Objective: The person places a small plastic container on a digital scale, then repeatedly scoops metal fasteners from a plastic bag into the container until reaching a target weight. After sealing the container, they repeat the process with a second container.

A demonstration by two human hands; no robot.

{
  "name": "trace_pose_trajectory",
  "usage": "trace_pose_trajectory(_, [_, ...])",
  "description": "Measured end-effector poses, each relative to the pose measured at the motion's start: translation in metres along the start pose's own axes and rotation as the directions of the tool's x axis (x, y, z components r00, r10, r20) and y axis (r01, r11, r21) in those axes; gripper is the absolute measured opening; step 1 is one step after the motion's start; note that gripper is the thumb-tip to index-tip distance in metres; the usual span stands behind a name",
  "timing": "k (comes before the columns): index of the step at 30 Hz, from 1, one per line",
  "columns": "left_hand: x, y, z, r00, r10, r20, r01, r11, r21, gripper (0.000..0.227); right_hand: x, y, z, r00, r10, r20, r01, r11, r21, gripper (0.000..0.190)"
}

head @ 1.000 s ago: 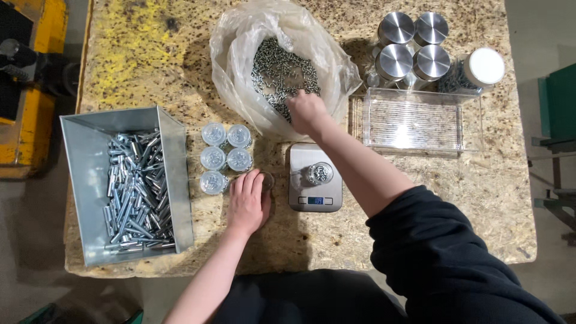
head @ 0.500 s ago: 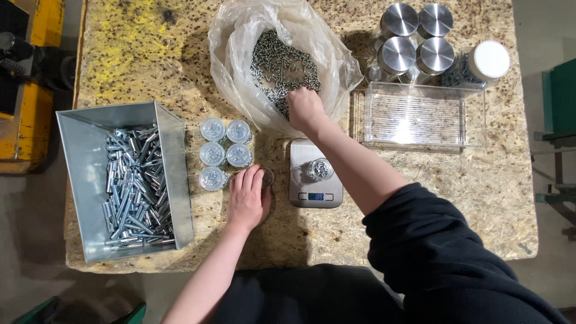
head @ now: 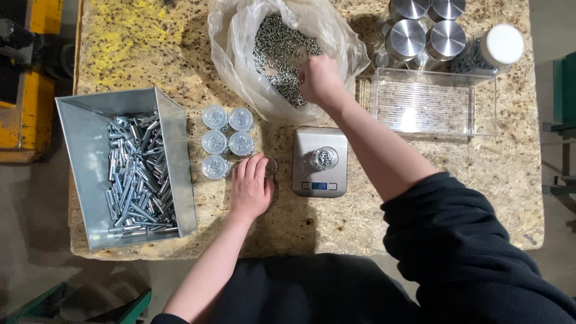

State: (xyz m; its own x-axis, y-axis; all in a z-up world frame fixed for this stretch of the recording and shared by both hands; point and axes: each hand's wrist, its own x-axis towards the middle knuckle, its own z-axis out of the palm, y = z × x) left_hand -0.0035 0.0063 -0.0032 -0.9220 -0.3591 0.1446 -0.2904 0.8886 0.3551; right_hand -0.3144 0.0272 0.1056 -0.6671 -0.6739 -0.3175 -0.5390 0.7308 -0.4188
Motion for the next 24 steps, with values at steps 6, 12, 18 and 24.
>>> trace_pose_trajectory(6, [-0.002,0.001,0.005,0.999,-0.037,0.029,0.036,0.999,0.017,0.049,-0.031,0.019,-0.011,0.905,-0.368,-0.214,0.366,0.929,-0.053,0.04])
trace_pose_trajectory(12, [-0.004,-0.008,0.02,0.981,0.065,-0.182,-0.052,0.996,0.076,0.052,-0.113,0.038,-0.016,0.938,-0.296,-0.18,0.301,0.954,0.002,0.025])
trace_pose_trajectory(18, [-0.002,-0.006,0.016,0.978,0.064,-0.201,-0.058,0.998,0.04,0.049,-0.176,0.053,0.007,0.953,-0.274,-0.132,0.286,0.954,0.088,0.021])
trace_pose_trajectory(24, [-0.003,-0.005,0.016,0.975,0.071,-0.211,-0.059,0.996,0.061,0.051,-0.176,0.074,0.05,0.9,-0.385,-0.205,0.405,0.912,0.062,0.016])
